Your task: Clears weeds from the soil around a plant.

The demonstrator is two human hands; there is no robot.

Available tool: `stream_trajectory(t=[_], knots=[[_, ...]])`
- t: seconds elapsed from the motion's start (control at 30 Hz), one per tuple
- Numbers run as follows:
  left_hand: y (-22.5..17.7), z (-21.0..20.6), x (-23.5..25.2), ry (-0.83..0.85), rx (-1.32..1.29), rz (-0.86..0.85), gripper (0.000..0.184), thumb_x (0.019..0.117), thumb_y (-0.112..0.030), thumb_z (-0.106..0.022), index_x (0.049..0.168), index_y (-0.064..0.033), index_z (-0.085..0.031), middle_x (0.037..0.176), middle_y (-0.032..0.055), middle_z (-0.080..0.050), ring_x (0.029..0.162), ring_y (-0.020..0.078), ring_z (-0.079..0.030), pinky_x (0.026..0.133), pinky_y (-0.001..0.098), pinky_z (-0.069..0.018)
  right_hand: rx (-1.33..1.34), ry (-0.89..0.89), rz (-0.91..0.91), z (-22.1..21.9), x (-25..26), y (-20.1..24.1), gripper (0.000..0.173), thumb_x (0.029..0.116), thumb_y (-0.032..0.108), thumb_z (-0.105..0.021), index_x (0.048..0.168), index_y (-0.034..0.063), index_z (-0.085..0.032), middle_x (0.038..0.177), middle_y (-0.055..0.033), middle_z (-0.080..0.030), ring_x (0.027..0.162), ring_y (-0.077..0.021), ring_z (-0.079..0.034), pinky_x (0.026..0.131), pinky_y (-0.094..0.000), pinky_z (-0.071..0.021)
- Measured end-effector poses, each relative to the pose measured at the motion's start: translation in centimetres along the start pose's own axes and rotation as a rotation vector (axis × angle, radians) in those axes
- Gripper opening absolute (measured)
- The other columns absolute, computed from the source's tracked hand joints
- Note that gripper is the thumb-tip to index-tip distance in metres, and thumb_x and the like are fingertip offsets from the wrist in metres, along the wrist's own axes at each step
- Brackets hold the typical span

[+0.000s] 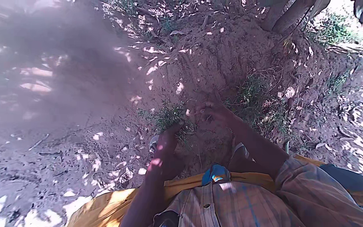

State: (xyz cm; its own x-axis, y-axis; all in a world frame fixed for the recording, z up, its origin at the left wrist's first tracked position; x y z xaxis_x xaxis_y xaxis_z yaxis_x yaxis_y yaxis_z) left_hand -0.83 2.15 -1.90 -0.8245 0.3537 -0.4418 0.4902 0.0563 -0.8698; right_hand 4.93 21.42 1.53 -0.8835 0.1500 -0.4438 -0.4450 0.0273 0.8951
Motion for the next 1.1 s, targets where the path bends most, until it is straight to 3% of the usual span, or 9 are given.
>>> stream_trajectory(t=[0.07, 0.13, 0.3, 0.4, 0.47, 0.53, 0.63, 0.83, 1.1], knots=[[0.0, 0.2, 0.2, -0.027, -0.013, -0.017, 0.013, 0.1004, -0.001, -0.054, 0.099, -0.0069, -0.066, 0.085, -0.0024, -0.071, 0.08, 0.0056, -0.068, 0.076, 0.0236, -0.0573, -0.087, 0.159, -0.015, -0.5, 0.0, -1.5, 0.035, 0.1026, -0.001, -0.045, 0.135, 0.0016, -0.055, 0.123, -0.0095, -0.065, 0.073, -0.0068, -0.059, 0.06, -0.0223, -0.0472], [0.4, 0.7, 0.6, -0.041, -0.01, -0.008, 0.012, 0.1019, -0.006, -0.055, 0.107, -0.0066, -0.066, 0.093, -0.0008, -0.071, 0.086, 0.0072, -0.068, 0.081, 0.0265, -0.0567, -0.107, 0.307, -0.052, -1.9, 0.1, -2.7, 0.042, 0.0983, -0.005, -0.047, 0.14, 0.0005, -0.048, 0.116, -0.0102, -0.065, 0.075, -0.0081, -0.059, 0.063, -0.0237, -0.0492], [0.7, 1.6, 1.8, -0.067, -0.037, -0.096, 0.014, 0.1037, -0.005, -0.051, 0.106, -0.0043, -0.064, 0.086, 0.0006, -0.072, 0.079, 0.0101, -0.07, 0.075, 0.0269, -0.059, -0.205, 0.354, -0.152, -2.8, 1.2, -5.4, 0.024, 0.1018, 0.0, -0.046, 0.123, -0.0083, -0.055, 0.088, -0.0084, -0.062, 0.071, -0.0086, -0.059, 0.069, -0.0237, -0.0512], [0.5, 1.8, 2.0, -0.079, -0.036, -0.091, 0.014, 0.1041, -0.005, -0.05, 0.103, -0.003, -0.064, 0.084, 0.002, -0.072, 0.078, 0.0114, -0.07, 0.076, 0.0277, -0.0583, -0.257, 0.193, -0.172, -0.9, 1.3, -4.8, 0.021, 0.1044, 0.004, -0.05, 0.121, -0.007, -0.058, 0.104, -0.0116, -0.061, 0.078, -0.0086, -0.057, 0.073, -0.0237, -0.0492], [0.5, 1.4, 1.8, -0.041, -0.043, -0.091, 0.018, 0.1046, -0.003, -0.047, 0.1, -0.0013, -0.065, 0.082, 0.0036, -0.074, 0.079, 0.0126, -0.072, 0.077, 0.0278, -0.0592, -0.241, 0.188, -0.087, -0.4, 1.2, -3.8, 0.03, 0.1016, 0.002, -0.053, 0.131, -0.0042, -0.055, 0.121, -0.0159, -0.06, 0.089, -0.0116, -0.059, 0.079, -0.0265, -0.0508], [0.5, 1.1, 1.7, 0.005, -0.054, -0.086, 0.019, 0.1047, -0.001, -0.046, 0.101, 0.0013, -0.065, 0.084, 0.006, -0.075, 0.081, 0.0145, -0.073, 0.08, 0.0291, -0.0595, -0.197, 0.185, -0.001, -1.3, 1.0, -3.2, 0.038, 0.0988, 0.0, -0.056, 0.136, -0.0042, -0.053, 0.118, -0.0177, -0.061, 0.086, -0.0124, -0.057, 0.076, -0.0275, -0.049], [0.4, 0.9, 1.6, 0.005, -0.054, -0.057, 0.016, 0.1039, 0.0, -0.048, 0.104, 0.002, -0.063, 0.085, 0.007, -0.075, 0.081, 0.0146, -0.073, 0.08, 0.029, -0.06, 0.007, 0.074, 0.104, -3.1, 1.0, -3.2, 0.015, 0.1017, 0.003, -0.055, 0.112, -0.0064, -0.061, 0.084, -0.0038, -0.064, 0.065, -0.0018, -0.057, 0.061, -0.0175, -0.0485], [0.0, 0.6, 0.9, 0.009, 0.057, -0.066, 0.023, 0.1066, -0.005, -0.045, 0.104, 0.0013, -0.067, 0.087, 0.0045, -0.076, 0.084, 0.0107, -0.072, 0.082, 0.0269, -0.058, 0.169, 0.039, 0.13, -3.1, 1.1, -3.7, 0.022, 0.1045, 0.002, -0.046, 0.09, -0.0045, -0.062, 0.066, 0.0024, -0.061, 0.055, -0.0002, -0.056, 0.057, -0.0153, -0.0488], [-0.4, 0.7, -0.1, -0.139, 0.27, -0.014, 0.019, 0.1061, -0.008, -0.049, 0.108, 0.0014, -0.065, 0.091, 0.0025, -0.066, 0.085, 0.0063, -0.062, 0.082, 0.0259, -0.051, -0.005, 0.258, 0.076, -5.9, 0.6, -4.9, 0.023, 0.1033, 0.004, -0.047, 0.083, 0.0012, -0.057, 0.062, 0.0083, -0.051, 0.053, 0.0028, -0.049, 0.054, -0.0133, -0.0437]])
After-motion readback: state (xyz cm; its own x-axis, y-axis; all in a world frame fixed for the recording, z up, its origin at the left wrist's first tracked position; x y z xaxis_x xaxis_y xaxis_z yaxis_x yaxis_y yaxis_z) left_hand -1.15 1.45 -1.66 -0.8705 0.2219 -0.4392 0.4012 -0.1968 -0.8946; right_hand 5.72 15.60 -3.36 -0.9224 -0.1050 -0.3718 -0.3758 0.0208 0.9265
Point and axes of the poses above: each hand's wrist, its own x-axis towards the middle knuckle, its own z-axis out of the back of the hand, y = z × x, the point moved 2 cm from there along x, towards the middle knuckle
